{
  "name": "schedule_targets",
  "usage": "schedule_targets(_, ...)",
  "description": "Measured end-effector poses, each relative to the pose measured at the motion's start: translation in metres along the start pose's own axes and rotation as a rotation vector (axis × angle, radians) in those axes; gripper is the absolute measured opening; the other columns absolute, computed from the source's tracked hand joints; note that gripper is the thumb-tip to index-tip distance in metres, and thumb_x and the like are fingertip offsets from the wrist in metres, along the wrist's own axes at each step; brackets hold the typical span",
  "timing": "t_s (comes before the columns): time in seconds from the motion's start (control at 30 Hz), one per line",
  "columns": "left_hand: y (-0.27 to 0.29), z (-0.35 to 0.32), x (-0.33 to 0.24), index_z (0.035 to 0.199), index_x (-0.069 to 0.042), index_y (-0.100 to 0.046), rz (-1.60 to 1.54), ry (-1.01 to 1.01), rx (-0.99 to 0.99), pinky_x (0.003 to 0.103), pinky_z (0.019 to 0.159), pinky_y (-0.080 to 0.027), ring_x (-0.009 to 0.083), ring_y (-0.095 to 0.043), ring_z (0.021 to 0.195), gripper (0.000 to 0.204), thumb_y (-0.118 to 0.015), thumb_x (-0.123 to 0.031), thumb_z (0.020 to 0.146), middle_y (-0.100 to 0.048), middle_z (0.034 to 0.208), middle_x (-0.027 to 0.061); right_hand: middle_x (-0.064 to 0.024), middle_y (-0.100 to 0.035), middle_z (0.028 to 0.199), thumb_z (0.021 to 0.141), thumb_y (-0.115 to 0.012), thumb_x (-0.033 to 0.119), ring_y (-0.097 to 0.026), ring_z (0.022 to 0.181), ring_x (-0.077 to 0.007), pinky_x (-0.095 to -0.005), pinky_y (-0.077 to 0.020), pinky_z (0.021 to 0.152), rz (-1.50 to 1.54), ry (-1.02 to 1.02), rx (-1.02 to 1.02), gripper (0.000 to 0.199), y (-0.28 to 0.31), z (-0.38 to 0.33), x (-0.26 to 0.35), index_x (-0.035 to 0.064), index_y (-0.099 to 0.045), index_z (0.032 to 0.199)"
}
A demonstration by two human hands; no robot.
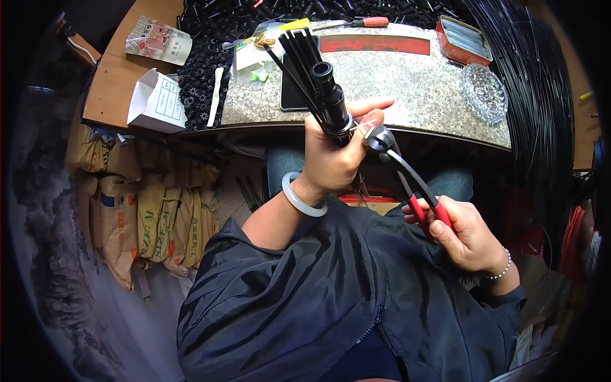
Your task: The recorder is assembling and securing bundles of black cables using pliers and circular connectors at a factory workbench.
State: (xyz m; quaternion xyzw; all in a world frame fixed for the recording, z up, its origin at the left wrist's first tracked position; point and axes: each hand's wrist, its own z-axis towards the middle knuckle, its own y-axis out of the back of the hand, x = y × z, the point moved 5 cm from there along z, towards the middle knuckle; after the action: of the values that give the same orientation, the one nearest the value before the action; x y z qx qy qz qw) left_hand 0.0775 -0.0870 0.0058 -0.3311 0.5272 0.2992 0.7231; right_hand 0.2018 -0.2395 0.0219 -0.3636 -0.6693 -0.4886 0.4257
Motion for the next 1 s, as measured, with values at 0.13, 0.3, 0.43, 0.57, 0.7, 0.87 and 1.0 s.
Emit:
schedule_targets(0.13, 0.0, 0.001, 0.002, 0.107, 0.006, -0.06, 0.044, 0.01, -0.005, 0.018, 0.038, -0.024, 0.0013, -0.035, 0.04, 0.026, -0.054, -0.012, 0.089, -0.045, 0.052, -0.0047, -0.0108, -0.063, 0.088, 0.093, -0.044, 0.019, -0.065, 0.083, -0.0195, -0.0269, -0.0502, 0.069, -0.012, -0.02, 0.011, 0.027, 0.002, 0.002, 0.002, -0.0042, -0.052, 0.105)
schedule_targets(0.3, 0.002, 0.0, -0.001, 0.095, 0.003, -0.066, 0.037, -0.024, 0.043, 0.021, 0.061, -0.046, 0.0059, -0.056, 0.069, 0.015, -0.057, 0.002, 0.083, -0.067, 0.083, 0.0068, -0.0103, -0.064, 0.085, 0.094, -0.043, 0.021, -0.066, 0.076, -0.0165, -0.0246, -0.0499, 0.063, 0.03, -0.047, 0.025, 0.028, 0.006, 0.004, 0.003, -0.004, -0.053, 0.1)
schedule_targets(0.43, 0.002, -0.002, 0.002, 0.093, 0.003, -0.066, -0.007, 0.02, 0.035, 0.023, 0.063, -0.048, 0.0075, -0.058, 0.071, 0.014, -0.058, 0.003, 0.082, -0.067, 0.088, 0.0107, -0.0101, -0.064, 0.083, 0.094, -0.042, 0.023, -0.065, 0.069, -0.0154, -0.0239, -0.0491, 0.059, 0.089, -0.029, -0.005, 0.028, 0.007, 0.004, 0.006, -0.0031, -0.052, 0.093)
schedule_targets(0.57, 0.003, -0.001, 0.0, 0.094, 0.006, -0.065, 0.068, -0.111, 0.03, 0.019, 0.04, -0.026, 0.0014, -0.038, 0.042, 0.02, -0.056, -0.01, 0.086, -0.047, 0.051, -0.0042, -0.0071, -0.06, 0.071, 0.094, -0.042, 0.023, -0.059, 0.056, -0.0138, -0.0238, -0.0468, 0.052, 0.093, -0.106, 0.038, 0.027, 0.004, 0.006, 0.006, -0.0007, -0.049, 0.083)
schedule_targets(0.7, 0.005, 0.0, 0.003, 0.096, 0.006, -0.064, 0.013, -0.066, -0.012, 0.018, 0.04, -0.025, 0.0016, -0.039, 0.041, 0.021, -0.056, -0.012, 0.087, -0.047, 0.05, -0.0041, -0.0065, -0.056, 0.065, 0.094, -0.042, 0.022, -0.055, 0.049, -0.0141, -0.0253, -0.0439, 0.048, 0.02, 0.022, -0.073, 0.027, -0.015, 0.009, -0.006, 0.0001, -0.049, 0.081)
schedule_targets(0.87, 0.004, 0.002, 0.0, 0.099, 0.005, -0.064, 0.068, -0.025, -0.077, 0.018, 0.038, -0.025, 0.0018, -0.039, 0.04, 0.028, -0.057, -0.02, 0.089, -0.046, 0.049, -0.0049, -0.0076, -0.053, 0.074, 0.093, -0.046, 0.02, -0.054, 0.055, -0.0158, -0.0269, -0.0434, 0.052, -0.087, 0.256, -0.371, 0.022, -0.049, 0.02, -0.024, -0.0012, -0.052, 0.093)
schedule_targets(1.0, 0.007, 0.002, 0.001, 0.1, 0.005, -0.063, 0.056, -0.021, -0.141, 0.018, 0.038, -0.027, 0.002, -0.039, 0.04, 0.031, -0.057, -0.024, 0.089, -0.046, 0.05, -0.005, -0.0085, -0.051, 0.08, 0.09, -0.053, 0.019, -0.051, 0.062, -0.015, -0.0269, -0.0429, 0.055, -0.009, 0.329, -0.41, 0.02, -0.059, 0.032, -0.031, -0.0015, -0.052, 0.089)
